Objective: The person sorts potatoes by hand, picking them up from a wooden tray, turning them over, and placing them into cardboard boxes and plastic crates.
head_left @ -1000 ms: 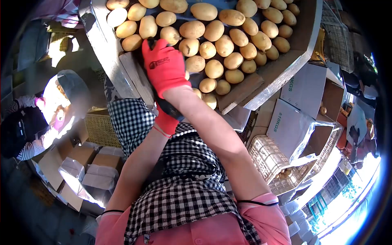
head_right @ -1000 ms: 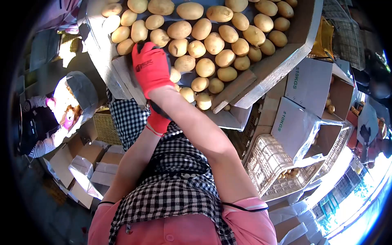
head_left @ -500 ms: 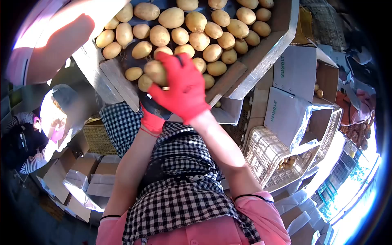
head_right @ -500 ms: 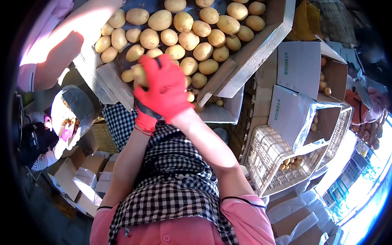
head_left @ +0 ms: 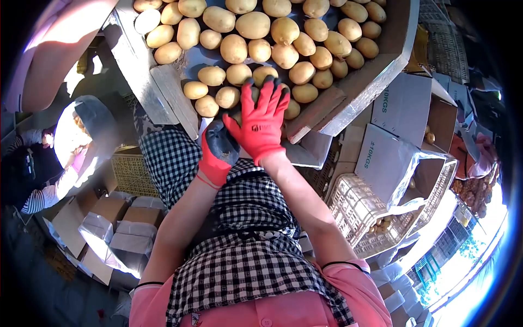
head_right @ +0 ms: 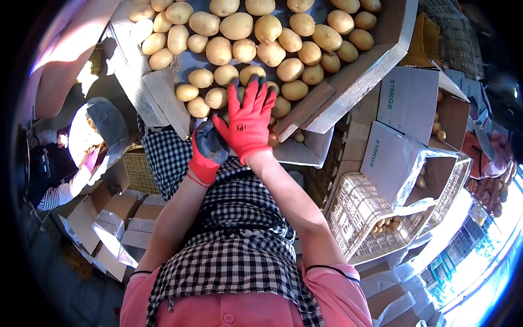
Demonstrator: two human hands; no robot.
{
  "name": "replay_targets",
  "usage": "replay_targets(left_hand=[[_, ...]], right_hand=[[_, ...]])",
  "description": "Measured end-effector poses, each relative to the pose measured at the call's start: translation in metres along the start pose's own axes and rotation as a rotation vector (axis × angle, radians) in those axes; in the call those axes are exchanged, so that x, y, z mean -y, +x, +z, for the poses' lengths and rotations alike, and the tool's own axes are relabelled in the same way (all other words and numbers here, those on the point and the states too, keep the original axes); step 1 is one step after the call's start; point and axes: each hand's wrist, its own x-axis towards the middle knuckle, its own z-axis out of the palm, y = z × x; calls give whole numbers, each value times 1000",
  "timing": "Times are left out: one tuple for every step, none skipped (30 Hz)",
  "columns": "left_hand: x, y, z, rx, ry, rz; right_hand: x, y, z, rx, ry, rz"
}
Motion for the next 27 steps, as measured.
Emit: replay_targets(left_hand=[[-2, -5, 12, 85, 35, 29], [-1, -6, 23, -21, 91, 85], [-4, -6, 28, -199, 8, 1], [-5, -6, 28, -382, -76, -86], [-4, -4, 20, -339, -71, -98], [1, 1, 16, -75, -154, -36], [3, 5, 9, -99, -62, 39], [2, 4, 14, -125, 28, 111], [0, -4, 17, -33, -83, 37], [2, 1, -15, -146, 8, 21], [2, -2, -8, -199, 25, 11], [2, -6, 0, -253, 45, -4], [-2, -10, 21, -251, -28, 9], [-6, -10, 38, -244, -101, 23], [-4, -5, 31, -119, -162, 1], [-5, -3, 27, -115, -161, 0], [-5, -2, 22, -155, -75, 10], [-5, 0, 15, -197, 6, 26], [-6, 0, 13, -169, -1, 19], [-4, -2, 12, -177, -2, 13], [0, -1, 12, -142, -7, 7], [0, -1, 17, -102, -14, 4], [0, -2, 10, -62, -50, -64], [1, -2, 11, -61, -51, -63], [1, -4, 14, -21, -91, -22], [2, -6, 18, 19, -130, 15], [-2, -4, 35, -105, -79, -59]], right_hand=[[2, -14, -4, 61, 64, 48], [-3, -22, -6, 125, 129, 90], [-22, -22, 15, -88, 285, 222], [-26, -3, 18, -157, 418, 327], [-12, -1, 16, -74, 256, 264], [4, 4, 18, -1, 95, 196], [18, -8, 15, 98, 108, 127], [15, -16, 18, 117, 228, 51], [5, -22, 19, 69, 184, 130], [-5, -21, 15, 24, 140, 200], [-20, 1, 11, -28, 229, 349], [-20, 16, 9, -38, 205, 434], [-11, 18, 14, -11, 101, 324], [1, 21, 19, 12, -3, 210], [7, 7, 25, -4, 148, 109], [14, -10, 25, 86, 22, 79], [11, -27, 27, 81, 17, 121], [4, -37, 30, 78, 12, 156], [-1, -38, 28, 90, 110, 210], [-6, -36, 28, 15, 170, 227], [-7, -34, 28, -42, 173, 249], [-5, -23, 18, -102, 175, 266], [-3, -7, 5, -142, 89, 102], [-1, 11, -7, -180, 2, -60], [2, 31, -6, -129, 61, -133], [12, 52, -15, -13, 16, -113], [16, 72, -9, 109, 5, -36]])
